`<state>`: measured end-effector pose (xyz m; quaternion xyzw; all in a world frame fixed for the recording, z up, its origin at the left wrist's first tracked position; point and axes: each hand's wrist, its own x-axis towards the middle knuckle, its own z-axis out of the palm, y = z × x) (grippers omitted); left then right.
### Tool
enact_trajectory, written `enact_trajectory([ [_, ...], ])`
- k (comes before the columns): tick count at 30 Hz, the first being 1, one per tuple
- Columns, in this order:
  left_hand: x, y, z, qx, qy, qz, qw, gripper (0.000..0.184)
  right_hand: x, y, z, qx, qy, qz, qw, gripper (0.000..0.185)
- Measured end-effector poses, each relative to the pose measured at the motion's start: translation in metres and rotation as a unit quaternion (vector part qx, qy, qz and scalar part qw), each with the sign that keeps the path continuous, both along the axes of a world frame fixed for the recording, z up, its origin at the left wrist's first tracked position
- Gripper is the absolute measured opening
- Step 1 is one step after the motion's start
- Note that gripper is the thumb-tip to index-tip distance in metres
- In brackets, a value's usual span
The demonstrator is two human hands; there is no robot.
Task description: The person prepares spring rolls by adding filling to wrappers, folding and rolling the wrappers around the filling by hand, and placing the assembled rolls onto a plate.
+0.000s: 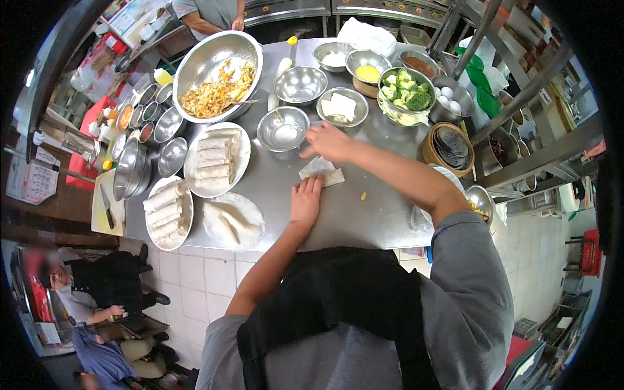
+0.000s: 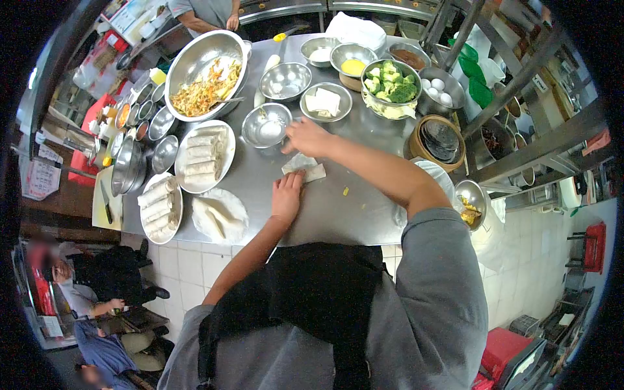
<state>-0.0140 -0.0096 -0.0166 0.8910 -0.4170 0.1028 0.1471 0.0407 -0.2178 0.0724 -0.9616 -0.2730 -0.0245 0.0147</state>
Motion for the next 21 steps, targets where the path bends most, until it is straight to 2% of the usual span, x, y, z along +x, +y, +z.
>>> enact_trajectory([
  [3, -0.002, -0.002, -0.001, -0.002, -0.006, -0.003, 1.000, 0.043, 0.038, 0.016, 0.011, 0.068, -0.044, -0.102, 0.991, 0.035],
  [9, 0.000, 0.000, 0.005, 0.010, 0.004, -0.009, 1.000, 0.040, 0.081, 0.050, -0.023, -0.089, 0.004, -0.178, 0.980, 0.031],
  [12, 0.003, 0.001, 0.004, 0.007, -0.003, -0.011, 1.000, 0.040, 0.066, 0.032, 0.001, 0.114, -0.031, -0.183, 0.976, 0.034],
  [15, 0.005, 0.000, -0.002, -0.002, -0.009, -0.015, 1.000, 0.041, 0.013, 0.001, 0.035, 0.179, 0.108, -0.136, 0.968, 0.040],
  [17, 0.006, 0.000, -0.001, -0.005, -0.013, -0.017, 1.000, 0.042, -0.022, -0.028, 0.004, 0.110, 0.116, -0.068, 0.985, 0.048],
  [19, 0.005, 0.000, -0.002, -0.007, -0.014, -0.017, 1.000, 0.042, -0.058, -0.040, -0.014, 0.069, 0.150, -0.072, 0.984, 0.062],
  [21, 0.004, 0.000, -0.001, 0.004, -0.023, -0.011, 1.000, 0.042, -0.073, -0.044, -0.036, 0.046, 0.084, -0.079, 0.992, 0.067],
])
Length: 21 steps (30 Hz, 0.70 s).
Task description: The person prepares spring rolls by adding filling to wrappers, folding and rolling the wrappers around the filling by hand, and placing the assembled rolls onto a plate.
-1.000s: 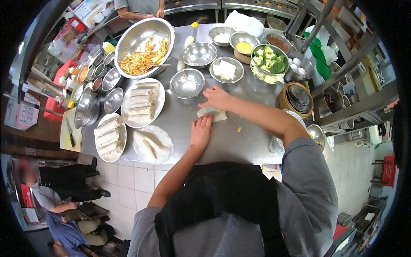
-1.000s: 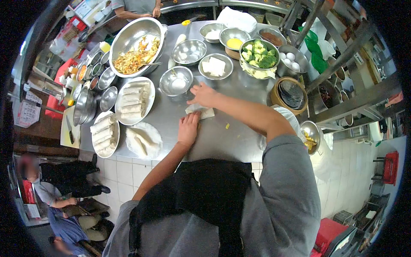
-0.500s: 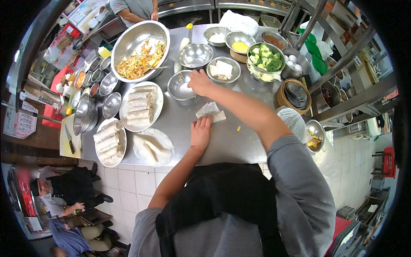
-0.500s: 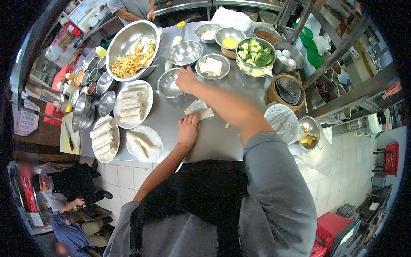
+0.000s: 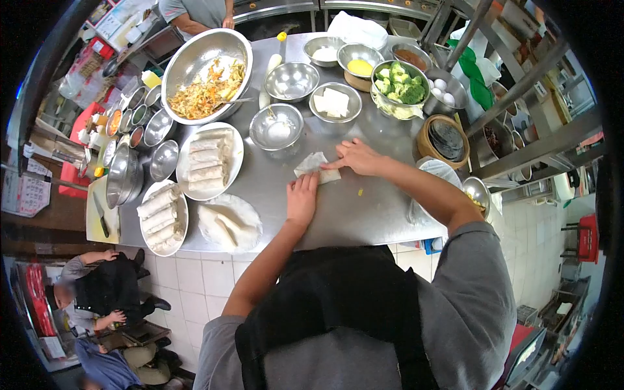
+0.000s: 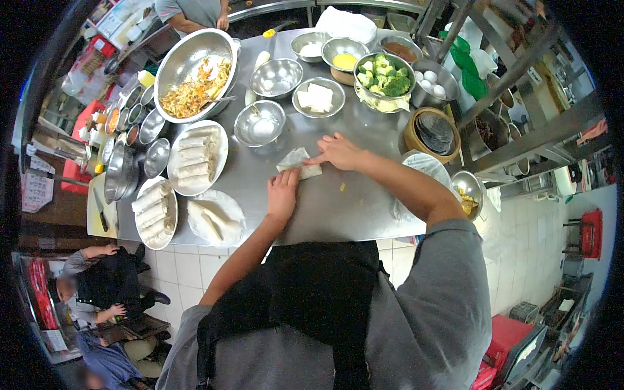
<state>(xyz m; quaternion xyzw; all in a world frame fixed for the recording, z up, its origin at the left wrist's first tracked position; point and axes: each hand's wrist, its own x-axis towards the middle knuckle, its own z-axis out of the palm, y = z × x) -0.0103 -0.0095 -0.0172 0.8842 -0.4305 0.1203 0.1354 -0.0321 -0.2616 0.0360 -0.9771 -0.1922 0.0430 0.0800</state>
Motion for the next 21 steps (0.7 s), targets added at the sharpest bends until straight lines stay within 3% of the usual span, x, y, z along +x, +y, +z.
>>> enact_trajectory([
  [4, 0.000, 0.001, 0.003, 0.002, 0.005, -0.005, 1.000, 0.042, 0.015, -0.007, -0.009, -0.100, -0.054, -0.021, 0.993, 0.063],
  [10, -0.001, 0.002, 0.001, 0.011, -0.018, -0.002, 1.000, 0.042, 0.012, -0.007, -0.004, -0.069, 0.006, 0.053, 0.996, 0.060],
  [13, 0.000, 0.001, 0.001, 0.002, 0.008, 0.001, 1.000, 0.042, 0.033, 0.002, 0.001, -0.118, -0.093, 0.031, 0.988, 0.057],
  [16, 0.000, 0.002, 0.001, 0.022, -0.002, 0.002, 1.000, 0.042, 0.042, 0.041, -0.001, -0.054, -0.073, 0.126, 0.988, 0.055],
  [21, -0.003, 0.002, 0.005, 0.002, 0.024, 0.001, 1.000, 0.041, 0.056, 0.040, -0.024, -0.083, -0.162, 0.108, 0.977, 0.056],
])
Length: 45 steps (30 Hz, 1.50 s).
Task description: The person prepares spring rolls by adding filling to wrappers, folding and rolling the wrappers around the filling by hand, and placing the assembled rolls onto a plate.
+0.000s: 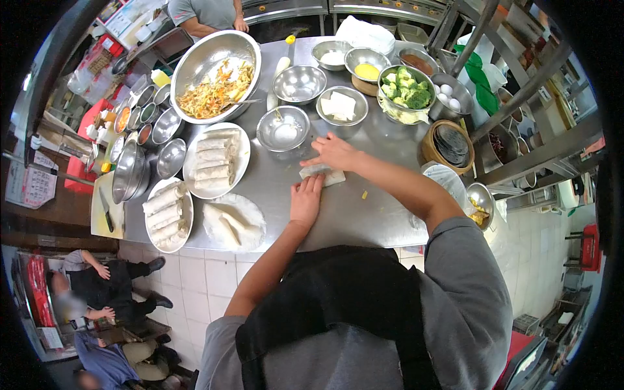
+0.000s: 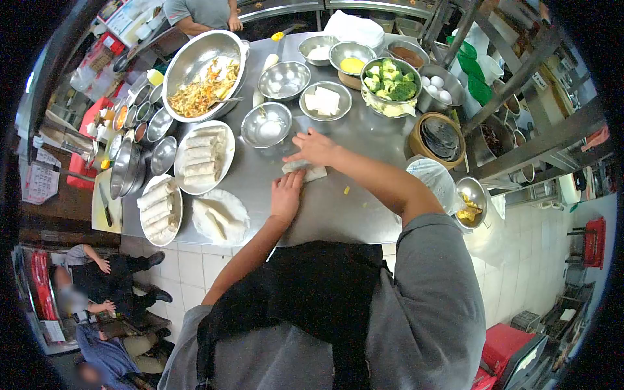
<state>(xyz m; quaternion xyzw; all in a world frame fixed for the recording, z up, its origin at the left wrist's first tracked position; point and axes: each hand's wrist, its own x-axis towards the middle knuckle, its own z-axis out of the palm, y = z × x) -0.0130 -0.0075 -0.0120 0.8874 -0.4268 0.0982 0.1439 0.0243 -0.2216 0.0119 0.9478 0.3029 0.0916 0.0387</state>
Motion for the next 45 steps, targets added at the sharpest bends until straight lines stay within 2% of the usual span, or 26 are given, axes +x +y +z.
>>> enact_trajectory([
  [1, 0.001, 0.000, 0.002, -0.001, 0.002, -0.003, 1.000, 0.041, 0.001, -0.003, 0.006, -0.010, -0.004, -0.010, 1.000, 0.056],
  [4, 0.003, 0.000, -0.003, -0.004, 0.005, -0.001, 1.000, 0.041, -0.021, -0.011, 0.013, -0.008, 0.093, -0.005, 0.996, 0.057],
  [7, 0.007, -0.001, -0.007, -0.030, 0.024, -0.010, 0.999, 0.041, -0.018, -0.031, 0.022, -0.033, 0.120, -0.119, 0.985, 0.055],
  [10, 0.006, -0.001, 0.004, -0.040, 0.051, -0.006, 0.998, 0.044, -0.025, -0.019, 0.016, -0.003, 0.113, -0.076, 0.991, 0.052],
  [13, 0.010, -0.003, 0.007, -0.064, 0.082, 0.003, 0.995, 0.043, -0.026, -0.018, 0.014, 0.073, 0.202, -0.205, 0.955, 0.045],
  [16, 0.014, -0.004, 0.014, -0.058, 0.103, 0.012, 0.993, 0.040, -0.030, -0.024, 0.021, 0.270, 0.163, -0.197, 0.928, 0.039],
  [19, 0.021, -0.004, 0.014, -0.058, 0.066, 0.000, 0.996, 0.037, -0.054, -0.013, 0.034, 0.305, 0.235, -0.136, 0.913, 0.041],
  [25, 0.036, -0.005, 0.012, -0.051, 0.146, -0.006, 0.988, 0.039, -0.075, 0.003, 0.010, 0.271, 0.124, -0.125, 0.946, 0.044],
  [28, 0.045, -0.003, 0.015, -0.063, 0.198, -0.036, 0.978, 0.040, -0.069, -0.001, 0.006, 0.266, 0.113, -0.089, 0.953, 0.041],
  [31, 0.037, -0.005, 0.030, -0.097, 0.112, -0.025, 0.989, 0.039, -0.059, -0.006, 0.004, 0.252, 0.127, -0.068, 0.957, 0.040],
  [34, 0.037, -0.002, 0.039, -0.069, 0.112, -0.056, 0.990, 0.035, -0.048, -0.007, 0.006, 0.232, 0.187, -0.101, 0.949, 0.038],
  [40, 0.051, -0.001, 0.030, -0.087, 0.194, -0.050, 0.976, 0.030, -0.029, -0.010, 0.011, 0.262, 0.282, -0.120, 0.915, 0.038],
  [45, 0.060, -0.004, 0.033, -0.088, 0.261, -0.031, 0.961, 0.024, -0.026, -0.013, 0.008, 0.273, 0.280, -0.112, 0.913, 0.038],
])
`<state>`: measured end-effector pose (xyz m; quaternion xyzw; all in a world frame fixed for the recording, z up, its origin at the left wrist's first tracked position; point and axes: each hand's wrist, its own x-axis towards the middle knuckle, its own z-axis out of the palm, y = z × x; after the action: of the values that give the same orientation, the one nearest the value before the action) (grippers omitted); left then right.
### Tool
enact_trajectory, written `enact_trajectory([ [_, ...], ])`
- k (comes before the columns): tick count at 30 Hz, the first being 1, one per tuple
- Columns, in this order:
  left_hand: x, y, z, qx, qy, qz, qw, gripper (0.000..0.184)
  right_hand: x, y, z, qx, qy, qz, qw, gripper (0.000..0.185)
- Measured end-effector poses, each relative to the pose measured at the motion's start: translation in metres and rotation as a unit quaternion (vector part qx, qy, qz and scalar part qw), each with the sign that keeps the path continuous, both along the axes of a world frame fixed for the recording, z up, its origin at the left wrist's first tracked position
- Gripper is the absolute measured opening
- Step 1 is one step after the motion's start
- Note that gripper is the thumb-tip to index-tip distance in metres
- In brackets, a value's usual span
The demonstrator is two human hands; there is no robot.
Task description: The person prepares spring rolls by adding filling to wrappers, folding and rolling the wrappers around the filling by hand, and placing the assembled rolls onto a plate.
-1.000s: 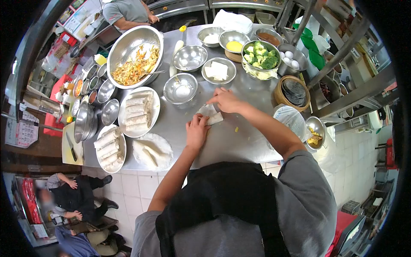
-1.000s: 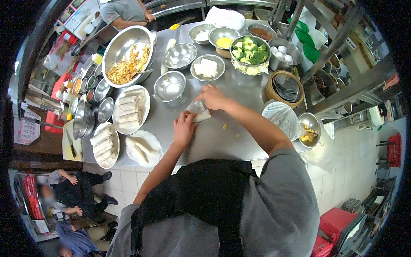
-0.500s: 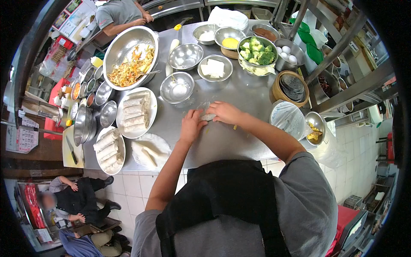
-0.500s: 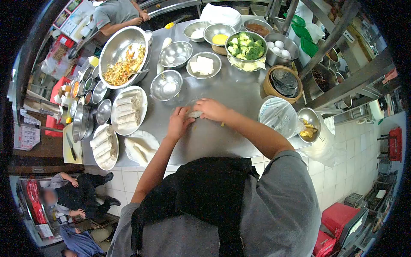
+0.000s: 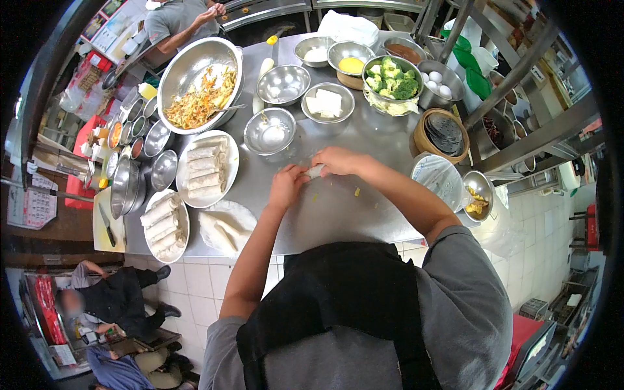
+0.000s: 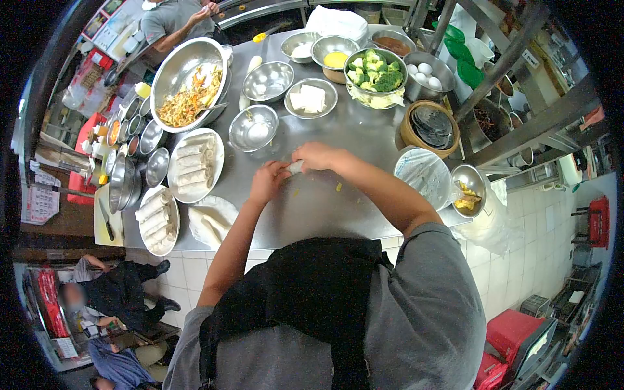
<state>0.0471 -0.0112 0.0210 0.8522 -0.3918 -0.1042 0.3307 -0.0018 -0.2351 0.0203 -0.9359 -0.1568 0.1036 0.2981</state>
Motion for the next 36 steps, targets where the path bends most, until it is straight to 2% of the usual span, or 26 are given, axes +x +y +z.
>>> enact_trajectory([
  [7, 0.012, -0.001, -0.008, 0.002, -0.059, -0.028, 0.998, 0.024, -0.001, -0.001, -0.003, -0.001, 0.020, 0.002, 1.000, 0.038],
  [10, 0.015, -0.001, -0.009, 0.007, -0.043, -0.027, 0.999, 0.023, -0.015, 0.007, 0.004, -0.129, -0.077, -0.013, 0.989, 0.042],
  [13, 0.018, -0.003, -0.011, 0.016, -0.033, -0.026, 0.999, 0.021, -0.032, 0.022, 0.024, -0.145, -0.143, -0.036, 0.978, 0.045],
  [19, 0.014, -0.004, -0.010, 0.019, -0.073, -0.008, 0.997, 0.020, -0.038, 0.027, -0.003, -0.100, -0.219, -0.053, 0.969, 0.045],
  [25, -0.005, -0.003, -0.004, 0.007, -0.175, -0.004, 0.984, 0.037, -0.031, 0.019, -0.014, -0.089, -0.206, -0.031, 0.974, 0.051],
  [31, -0.001, 0.001, -0.017, -0.018, -0.161, -0.024, 0.987, 0.042, -0.023, 0.015, -0.018, -0.089, -0.223, -0.029, 0.970, 0.054],
  [34, 0.005, 0.002, -0.020, -0.032, -0.153, -0.031, 0.987, 0.042, -0.033, 0.023, 0.000, -0.108, -0.261, -0.075, 0.956, 0.049],
  [36, 0.011, 0.002, -0.021, -0.030, -0.138, -0.044, 0.989, 0.042, -0.036, 0.023, 0.005, -0.129, -0.236, -0.061, 0.961, 0.045],
])
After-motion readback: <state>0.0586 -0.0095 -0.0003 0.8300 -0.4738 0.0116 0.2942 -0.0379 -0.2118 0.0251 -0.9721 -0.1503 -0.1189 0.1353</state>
